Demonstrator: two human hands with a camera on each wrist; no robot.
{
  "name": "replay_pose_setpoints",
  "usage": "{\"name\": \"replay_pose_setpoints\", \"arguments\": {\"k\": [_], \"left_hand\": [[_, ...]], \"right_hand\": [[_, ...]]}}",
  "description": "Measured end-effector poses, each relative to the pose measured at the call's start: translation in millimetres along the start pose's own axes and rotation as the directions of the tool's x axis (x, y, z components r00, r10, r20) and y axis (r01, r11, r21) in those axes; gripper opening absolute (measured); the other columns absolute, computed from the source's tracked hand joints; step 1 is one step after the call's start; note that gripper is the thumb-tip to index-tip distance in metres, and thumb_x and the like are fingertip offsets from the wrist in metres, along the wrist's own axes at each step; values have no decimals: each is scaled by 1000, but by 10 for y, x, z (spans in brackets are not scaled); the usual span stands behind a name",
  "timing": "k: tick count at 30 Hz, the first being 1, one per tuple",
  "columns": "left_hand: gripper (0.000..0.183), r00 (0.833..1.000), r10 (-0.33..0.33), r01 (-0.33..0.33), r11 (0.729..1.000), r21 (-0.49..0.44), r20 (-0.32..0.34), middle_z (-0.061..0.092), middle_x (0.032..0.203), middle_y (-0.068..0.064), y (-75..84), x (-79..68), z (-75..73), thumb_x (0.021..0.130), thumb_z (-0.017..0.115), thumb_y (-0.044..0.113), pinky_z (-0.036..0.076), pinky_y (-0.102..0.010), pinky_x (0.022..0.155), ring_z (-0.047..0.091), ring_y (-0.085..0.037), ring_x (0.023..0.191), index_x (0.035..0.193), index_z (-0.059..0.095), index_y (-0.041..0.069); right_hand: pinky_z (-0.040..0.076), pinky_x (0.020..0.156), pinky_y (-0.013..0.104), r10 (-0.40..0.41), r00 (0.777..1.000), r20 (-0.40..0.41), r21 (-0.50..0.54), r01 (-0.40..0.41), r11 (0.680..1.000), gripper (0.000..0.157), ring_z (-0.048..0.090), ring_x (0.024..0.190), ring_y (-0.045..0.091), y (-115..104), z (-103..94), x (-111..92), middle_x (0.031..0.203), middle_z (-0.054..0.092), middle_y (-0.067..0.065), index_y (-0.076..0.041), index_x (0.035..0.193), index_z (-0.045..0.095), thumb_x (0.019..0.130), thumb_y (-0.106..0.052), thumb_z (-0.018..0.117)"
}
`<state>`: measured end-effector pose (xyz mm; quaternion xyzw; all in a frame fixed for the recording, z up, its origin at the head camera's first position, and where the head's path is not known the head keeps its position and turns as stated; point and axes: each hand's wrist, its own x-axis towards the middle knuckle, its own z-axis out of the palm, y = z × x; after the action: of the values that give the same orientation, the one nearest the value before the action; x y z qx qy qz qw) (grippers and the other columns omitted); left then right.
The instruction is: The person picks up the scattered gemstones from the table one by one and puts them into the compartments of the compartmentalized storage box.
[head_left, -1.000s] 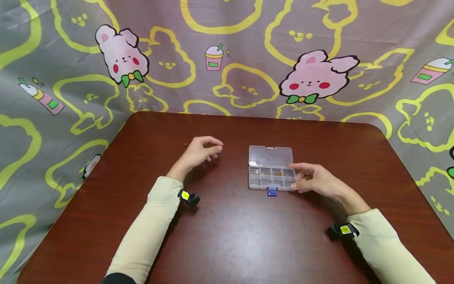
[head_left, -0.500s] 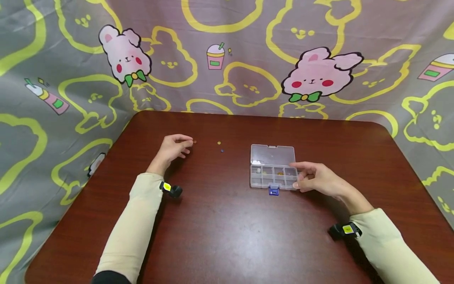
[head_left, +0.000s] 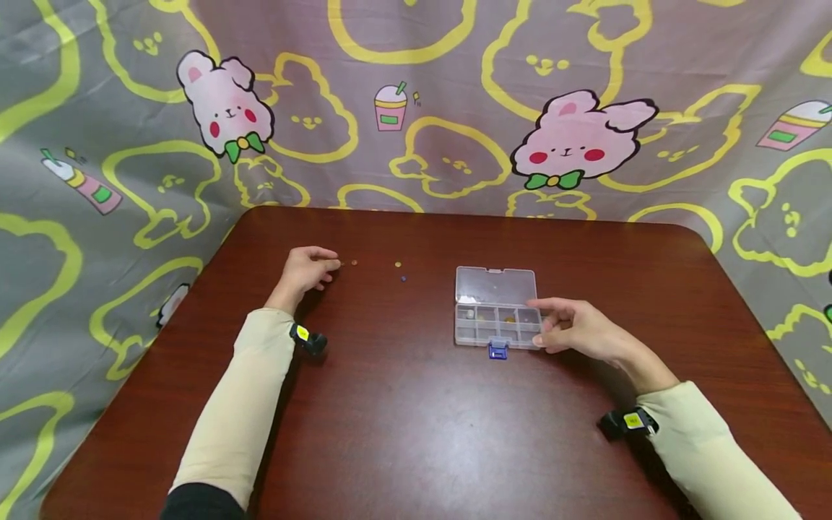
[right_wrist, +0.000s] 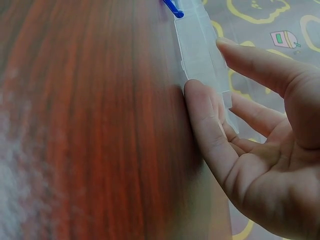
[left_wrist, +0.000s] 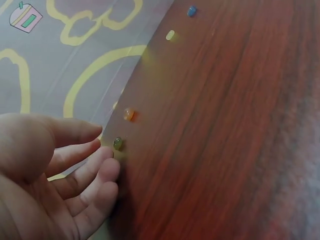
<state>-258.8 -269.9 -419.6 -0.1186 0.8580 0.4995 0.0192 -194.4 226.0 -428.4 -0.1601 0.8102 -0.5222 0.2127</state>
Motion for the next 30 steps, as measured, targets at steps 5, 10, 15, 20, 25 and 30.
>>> {"name": "replay_pose_setpoints", "arguments": {"k": [5,10,15,20,25,30], "left_hand": [[32,999,-31,32,999,44,-11,65,99,-15,20,35,17,93,73,18,52,-27,53,61,-16,65,120,69,1],[31,999,-36,37,997,66,-28,65,94,-13,35,57,34,92,74,19,50,-27,51,60,-15,62,118,71,2],[30,999,-5,9,995,95,-47,65,79,-8,23,89,65,89,77,19,48,-26,48,59,-14,58,113,73,1],[28,999,11,-3,987,159,-50,62,65,-3,9,120,83,87,78,18,46,-26,46,55,-13,53,109,74,1],[23,998,8,9,968,249,-70,60,58,-1,28,143,117,88,78,19,42,-26,46,51,-12,47,105,76,5],[21,997,-7,30,959,281,-80,61,59,-2,46,137,133,89,78,20,41,-28,48,52,-11,47,104,77,7]], "right_hand": [[59,71,34,4,1000,1,-5,-4,1000,71,62,76,25,-3,18,-6,90,58,18,1,143,50,81,-5,83],[60,71,36,2,1000,2,-12,-2,1000,69,64,77,27,13,12,2,90,58,18,1,143,51,82,-7,83],[60,71,37,-3,1000,0,3,3,1000,68,63,76,26,19,6,0,89,57,18,2,142,51,82,-5,82],[60,72,38,-9,1000,3,25,9,1000,68,63,75,25,26,22,6,89,57,18,3,142,51,82,-4,82],[60,72,37,-3,1000,4,23,3,1000,68,63,76,26,26,16,-3,89,56,18,3,142,50,82,-4,81],[60,71,36,0,1000,6,0,0,1000,68,63,76,28,19,4,-5,89,57,18,2,142,50,82,-6,82]]}}
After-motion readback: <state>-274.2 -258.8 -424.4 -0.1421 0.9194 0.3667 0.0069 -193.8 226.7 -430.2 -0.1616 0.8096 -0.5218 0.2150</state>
